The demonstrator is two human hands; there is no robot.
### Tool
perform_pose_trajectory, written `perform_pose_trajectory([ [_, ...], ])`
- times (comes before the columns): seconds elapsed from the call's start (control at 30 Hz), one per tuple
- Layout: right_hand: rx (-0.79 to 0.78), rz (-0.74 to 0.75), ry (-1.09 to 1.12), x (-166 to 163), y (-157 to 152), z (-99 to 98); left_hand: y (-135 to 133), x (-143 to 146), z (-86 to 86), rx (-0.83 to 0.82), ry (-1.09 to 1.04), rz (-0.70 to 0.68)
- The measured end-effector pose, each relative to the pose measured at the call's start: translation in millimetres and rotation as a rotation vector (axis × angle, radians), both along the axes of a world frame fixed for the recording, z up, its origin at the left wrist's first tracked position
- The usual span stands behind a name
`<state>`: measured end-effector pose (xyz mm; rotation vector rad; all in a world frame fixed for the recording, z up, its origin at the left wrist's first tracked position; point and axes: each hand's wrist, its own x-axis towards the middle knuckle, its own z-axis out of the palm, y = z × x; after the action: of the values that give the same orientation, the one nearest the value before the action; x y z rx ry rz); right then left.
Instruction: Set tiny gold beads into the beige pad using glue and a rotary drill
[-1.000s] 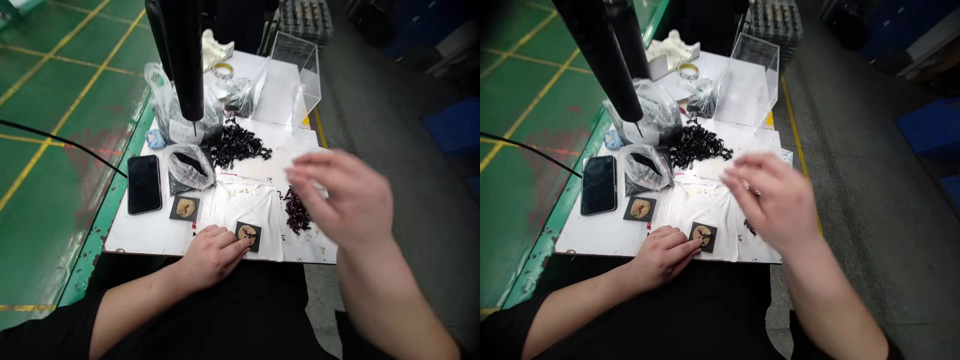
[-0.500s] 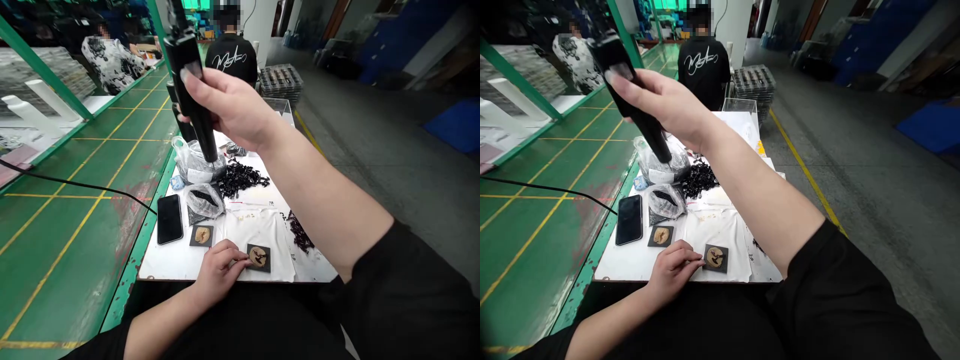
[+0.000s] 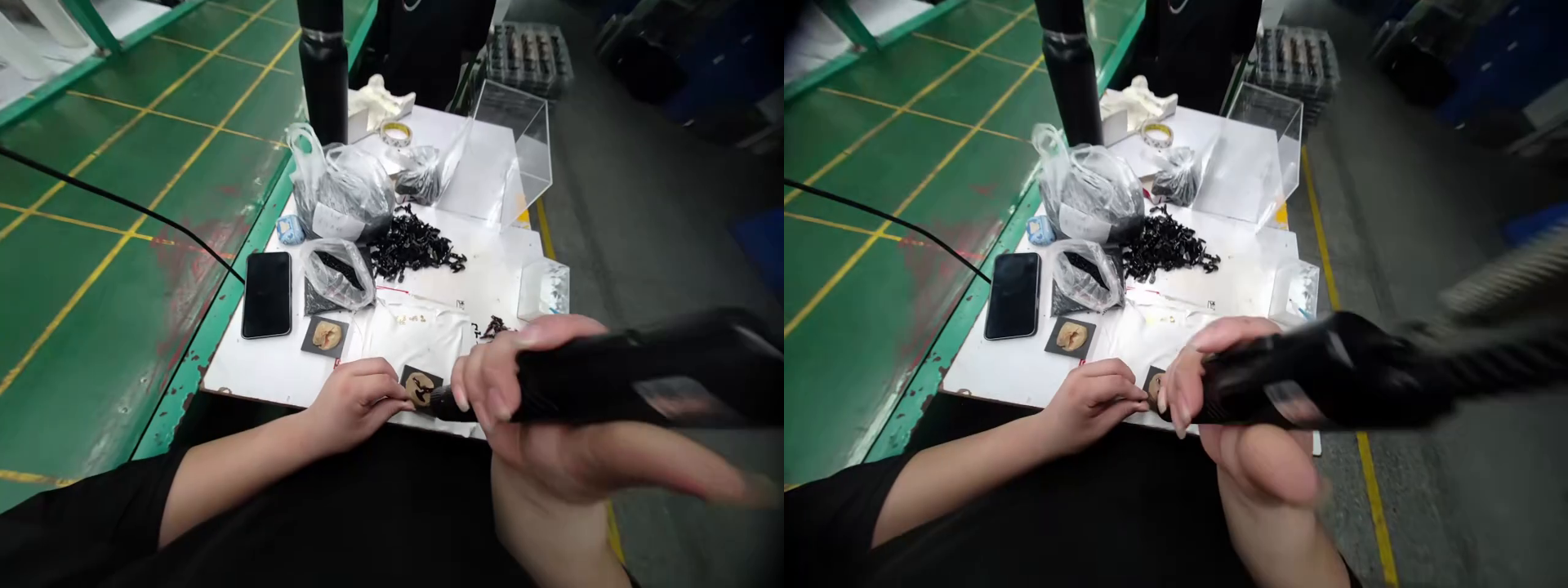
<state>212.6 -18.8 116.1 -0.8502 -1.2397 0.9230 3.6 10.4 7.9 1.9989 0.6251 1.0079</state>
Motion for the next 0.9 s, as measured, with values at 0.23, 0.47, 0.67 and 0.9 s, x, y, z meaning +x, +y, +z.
perform_pose_trajectory([
  [0.23, -0.021, 0.196, 0.067, 14.8, -14.0, 7.2, 3.1, 0.6, 6.3, 0.016, 0.001, -0.082],
  [0.47, 0.052, 0.171, 0.071, 1.5, -17.2, 4.7, 7.7, -2.9, 10.3, -0.05, -0.054, -0.129],
  [0.67, 0.004, 0.074, -0.27, 7.1, -21.5, -23.7, 7.4, -4.2, 9.4, -0.047, -0.042, -0.143],
  [0.9, 0.072, -0.281, -0.152, -7.6, -19.6, -32.1, 0.3, -0.1, -2.9, 0.101, 0.063, -0.041],
])
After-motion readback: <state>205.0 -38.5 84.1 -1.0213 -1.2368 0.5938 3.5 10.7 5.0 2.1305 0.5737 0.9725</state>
